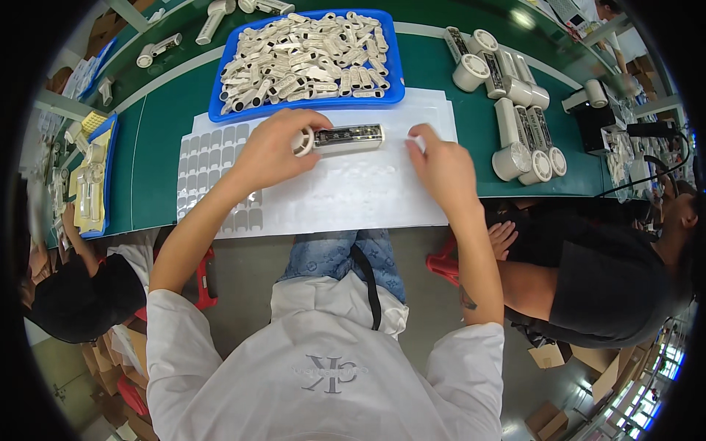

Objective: The person assembles small white electronic devices by inserting a cylindrical component into a rectangular housing. They then attach a circular cap to the device and place the finished unit on the table. The process is repeated continuously with components from a blue tray.

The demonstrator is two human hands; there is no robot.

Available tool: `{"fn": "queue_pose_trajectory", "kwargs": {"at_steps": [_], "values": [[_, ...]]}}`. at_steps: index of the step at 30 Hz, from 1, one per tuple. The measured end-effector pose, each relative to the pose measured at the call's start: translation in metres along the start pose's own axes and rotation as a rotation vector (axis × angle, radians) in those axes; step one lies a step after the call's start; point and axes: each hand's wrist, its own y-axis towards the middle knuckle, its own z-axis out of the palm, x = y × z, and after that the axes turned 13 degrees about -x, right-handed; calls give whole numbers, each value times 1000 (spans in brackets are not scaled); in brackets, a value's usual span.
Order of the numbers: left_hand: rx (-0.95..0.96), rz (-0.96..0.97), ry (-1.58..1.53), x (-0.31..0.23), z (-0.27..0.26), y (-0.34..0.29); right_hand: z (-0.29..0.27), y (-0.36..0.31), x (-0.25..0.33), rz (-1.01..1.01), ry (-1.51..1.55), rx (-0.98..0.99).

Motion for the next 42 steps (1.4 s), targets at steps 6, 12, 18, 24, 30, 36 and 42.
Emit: {"fn": "queue_pose_trajectory", "kwargs": {"at_steps": [6,12,18,24,30,36,42], "values": [[-1,33,8,2,-2,-3,6,3,-20,57,142,-5],[-24,56,-4,2,0,-3,-25,0,-27,-190,124,174],[-62,93,-31,3,10,3,-12,-2,-15,-193,223,67],[-137,169,-108,5,24,8,-9,14,36,-272,413,-60],[-191,160,-155,4,28,12,22,23,44,-395,393,-175],[-190,179,-136,10,28,14,26,28,46,-355,362,-148],[-193,193,-119,11,28,17,36,30,41,-374,341,-245]]}}
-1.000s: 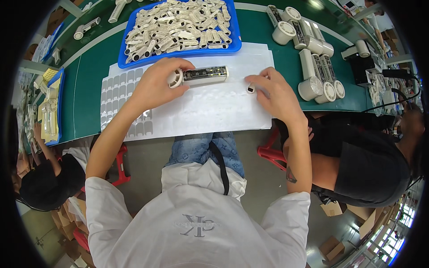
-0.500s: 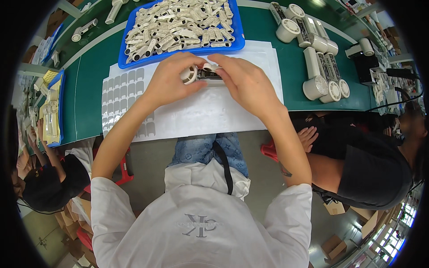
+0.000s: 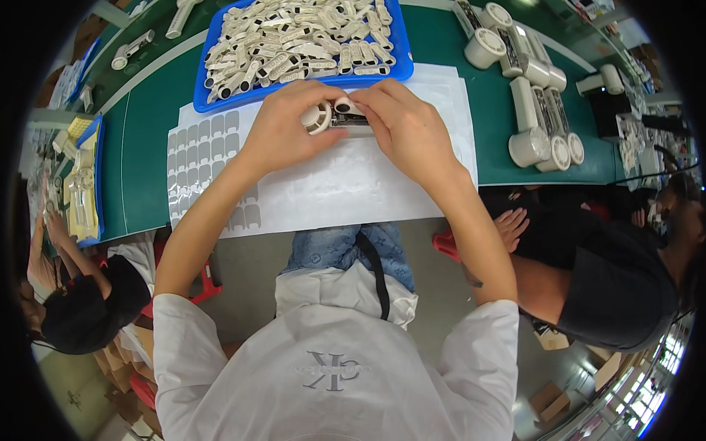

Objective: The person assembles small white electronic devices by inserting a cylindrical component into a rectangular housing. They then attach a circular cap to the device and place the finished unit on the table. The process is repeated continuously with components from a blue tray.

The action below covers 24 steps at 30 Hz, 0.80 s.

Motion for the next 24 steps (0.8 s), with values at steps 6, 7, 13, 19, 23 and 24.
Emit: {"fn": "queue_pose_trajectory", "kwargs": {"at_steps": [6,7,13,19,23,24], "values": [[20,22,27,2,-1,0,10,-3,-4,-48,-26,-28],[13,40,36,2,0,-1,9,-3,-4,-63,-29,-4],[8,-3,31,2,-1,2,-7,-1,-5,27,73,119],[31,-15,28,1,-3,3,-8,1,-8,56,82,128],[53,-21,30,1,-3,4,-5,0,-3,94,75,113],[61,-26,32,1,-4,4,-5,0,-3,83,53,116]]}}
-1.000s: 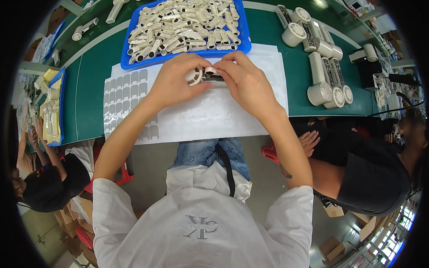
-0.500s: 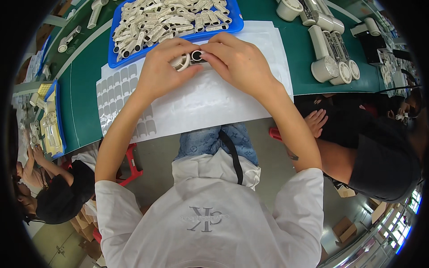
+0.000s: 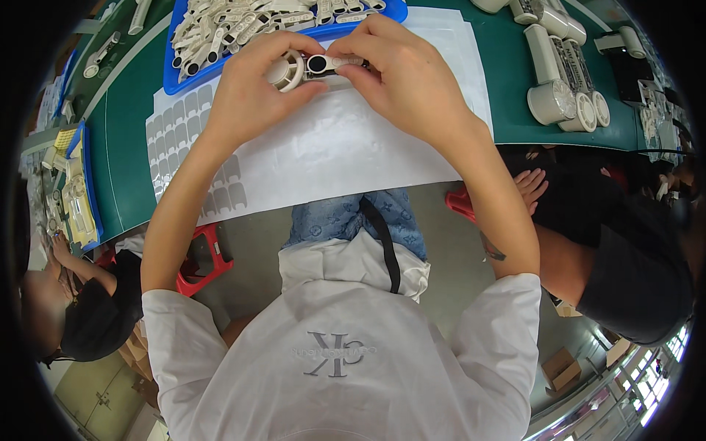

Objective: The person assembles small white electronic devices by inserting a cylindrical component into a rectangular housing. They then attach a circular cap to the device and place the finished unit on the table. The process is repeated continuously with components from a blue tray.

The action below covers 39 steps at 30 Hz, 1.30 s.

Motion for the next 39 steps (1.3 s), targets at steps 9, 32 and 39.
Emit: {"fn": "queue_pose_trajectory", "kwargs": {"at_steps": [9,32,39], "values": [[-30,127,30,5,1,-4,4,-1,22,-10,-315,52],[121,-171,226,-52,8,-12,0,-40,-14,37,179,116],[105,-137,187,-47,7,-11,3,-38,-16,49,205,119]]}}
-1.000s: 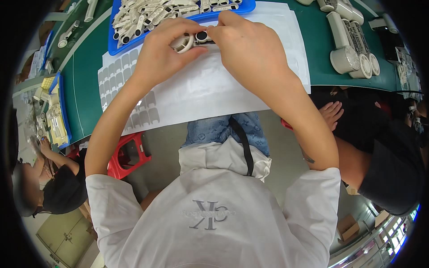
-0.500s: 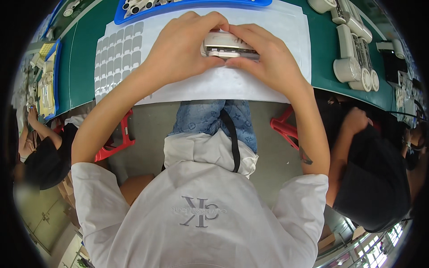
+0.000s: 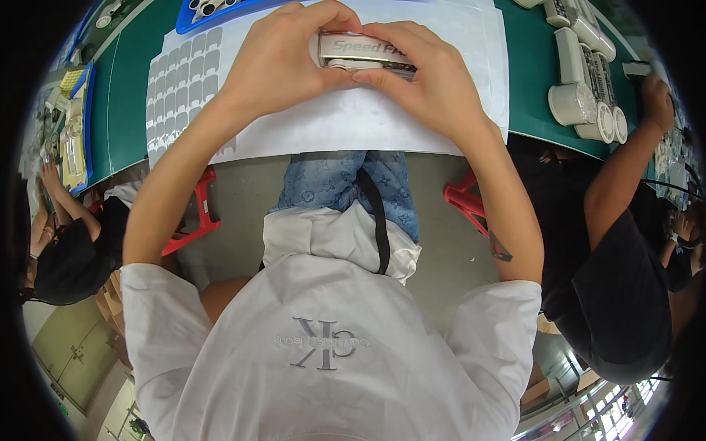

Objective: The person assembles small white electronic devices by inserting a cylindrical component into a rectangular housing. They then attach a circular cap to the device and place the finished unit on the table. The process is repeated continuously with components from a blue tray.

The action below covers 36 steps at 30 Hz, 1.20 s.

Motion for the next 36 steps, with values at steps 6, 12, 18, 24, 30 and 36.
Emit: {"fn": "queue_pose_trajectory", "kwargs": {"at_steps": [6,12,18,24,30,36], "values": [[16,91,114,1,1,2,-7,3,5,-14,-91,74],[55,87,131,-2,-1,2,-1,-3,5,-114,-165,9],[46,96,121,4,4,6,-2,-2,7,-100,-181,-9],[103,128,211,0,-8,18,-18,18,3,63,-72,182],[116,90,133,6,-1,17,-11,7,-3,-10,-61,89],[172,0,162,-6,-12,19,-10,3,-1,51,-11,22]]}}
